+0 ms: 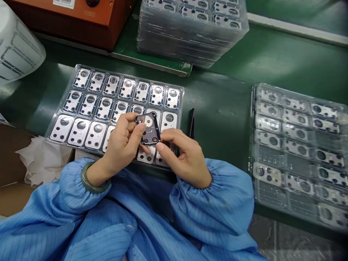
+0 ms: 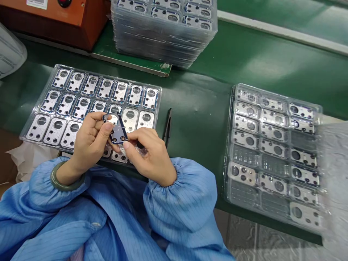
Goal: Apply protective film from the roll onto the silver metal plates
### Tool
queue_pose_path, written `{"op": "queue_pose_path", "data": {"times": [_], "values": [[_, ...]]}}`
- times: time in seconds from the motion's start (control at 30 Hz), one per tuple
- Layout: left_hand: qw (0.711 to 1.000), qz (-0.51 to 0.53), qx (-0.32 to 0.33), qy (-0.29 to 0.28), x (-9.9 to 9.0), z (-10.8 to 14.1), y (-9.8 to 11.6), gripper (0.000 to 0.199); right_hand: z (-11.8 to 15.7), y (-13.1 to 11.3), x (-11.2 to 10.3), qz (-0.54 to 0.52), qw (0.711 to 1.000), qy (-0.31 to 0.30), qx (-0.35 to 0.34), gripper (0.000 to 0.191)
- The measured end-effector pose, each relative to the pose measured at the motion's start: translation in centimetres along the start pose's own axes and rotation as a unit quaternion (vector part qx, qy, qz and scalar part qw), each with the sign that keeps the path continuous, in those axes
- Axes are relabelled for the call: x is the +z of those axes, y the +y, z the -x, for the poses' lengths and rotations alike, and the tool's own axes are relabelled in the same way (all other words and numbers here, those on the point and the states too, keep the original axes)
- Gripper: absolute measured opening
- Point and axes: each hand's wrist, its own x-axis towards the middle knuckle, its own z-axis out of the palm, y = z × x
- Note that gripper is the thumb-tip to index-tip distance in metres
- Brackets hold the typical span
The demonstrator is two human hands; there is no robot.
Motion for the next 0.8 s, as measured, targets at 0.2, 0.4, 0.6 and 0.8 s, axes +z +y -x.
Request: {"op": "queue_pose_path", "data": {"times": [0.2, 0.4, 0.6, 0.8], "values": [[1.0, -0.015, 0.008, 0.001, 0.1, -0.1, -0.1, 0.02, 0.0, 0.2, 0.5, 0.041, 0.999, 0.011, -0.007, 0.009], [1.0, -0.017, 0.007, 0.007, 0.1, -0.1, -0.2, 0.02, 0.0, 0.2, 0.4, 0.051, 0.998, 0.011, -0.022, 0.007], [0.999, -0.037, 0.023, -0.003, -0.1, -0.3, -0.7, 0.023, 0.1, 0.3, 0.6, 0.063, 0.994, 0.078, 0.037, 0.012], [0.993, -0.046, 0.097, 0.05, 0.0, -0.5, -0.7, 0.02, -0.6, 1.3, 1.5, 0.203, 0.958, 0.177, 0.099, 0.023]]}}
